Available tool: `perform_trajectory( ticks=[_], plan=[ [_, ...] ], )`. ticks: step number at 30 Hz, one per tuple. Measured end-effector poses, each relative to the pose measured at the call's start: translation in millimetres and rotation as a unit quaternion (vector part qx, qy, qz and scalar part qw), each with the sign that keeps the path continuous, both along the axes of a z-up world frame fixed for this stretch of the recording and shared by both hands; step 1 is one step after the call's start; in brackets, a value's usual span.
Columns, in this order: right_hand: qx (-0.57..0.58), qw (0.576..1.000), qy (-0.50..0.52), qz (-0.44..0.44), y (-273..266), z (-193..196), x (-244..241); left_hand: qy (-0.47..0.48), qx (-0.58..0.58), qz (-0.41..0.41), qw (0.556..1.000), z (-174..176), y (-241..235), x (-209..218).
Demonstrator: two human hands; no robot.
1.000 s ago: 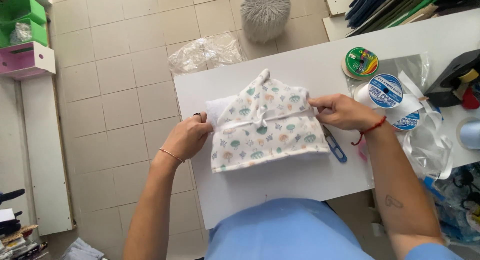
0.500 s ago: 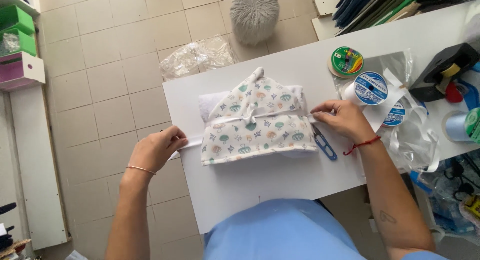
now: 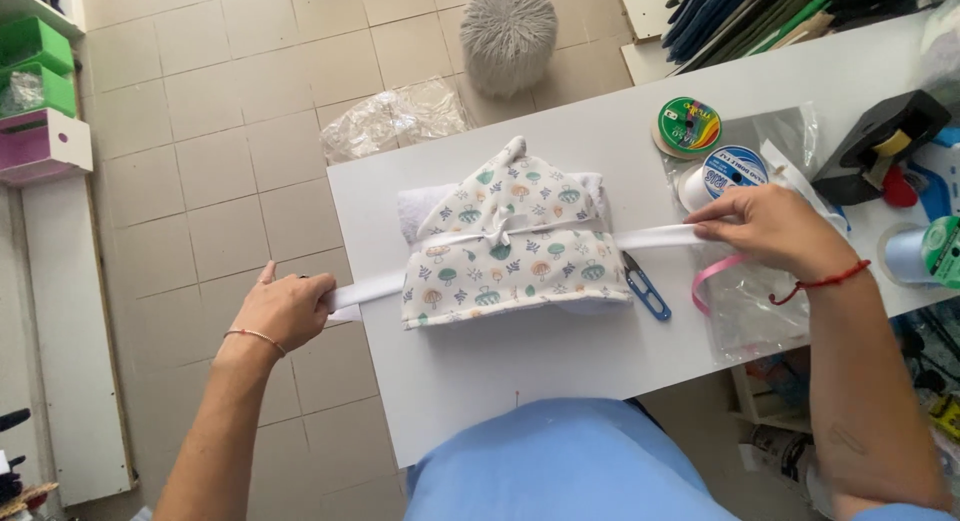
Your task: Tying a decorative white ribbon around a folded patterned fabric item
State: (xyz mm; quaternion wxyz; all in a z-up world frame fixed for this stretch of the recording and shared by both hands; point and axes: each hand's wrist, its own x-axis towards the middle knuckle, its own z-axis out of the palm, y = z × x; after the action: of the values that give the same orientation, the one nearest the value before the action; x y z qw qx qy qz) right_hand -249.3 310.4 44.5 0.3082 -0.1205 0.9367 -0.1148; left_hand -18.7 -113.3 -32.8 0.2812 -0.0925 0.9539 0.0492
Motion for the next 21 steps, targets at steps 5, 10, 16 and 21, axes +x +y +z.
perform_trajectory(
  ticks=[5, 10, 16, 21],
  plan=[
    [0.035, 0.999, 0.005, -0.022, 17, 12, -4, -0.031, -0.028, 0.017, 0.999, 16, -9, 3],
    [0.095, 0.993, -0.014, -0.062, 16, 36, -1, -0.023, -0.078, 0.062, 0.995, 18, -38, 24],
    [0.042, 0.998, 0.043, -0.015, 45, 21, -1, 0.087, -0.119, 0.072, 0.986, 2, -69, 57],
    [0.101, 0.993, -0.061, 0.008, 42, 21, 9, 0.162, 0.013, 0.288, 0.944, 28, -46, 62]
  ],
)
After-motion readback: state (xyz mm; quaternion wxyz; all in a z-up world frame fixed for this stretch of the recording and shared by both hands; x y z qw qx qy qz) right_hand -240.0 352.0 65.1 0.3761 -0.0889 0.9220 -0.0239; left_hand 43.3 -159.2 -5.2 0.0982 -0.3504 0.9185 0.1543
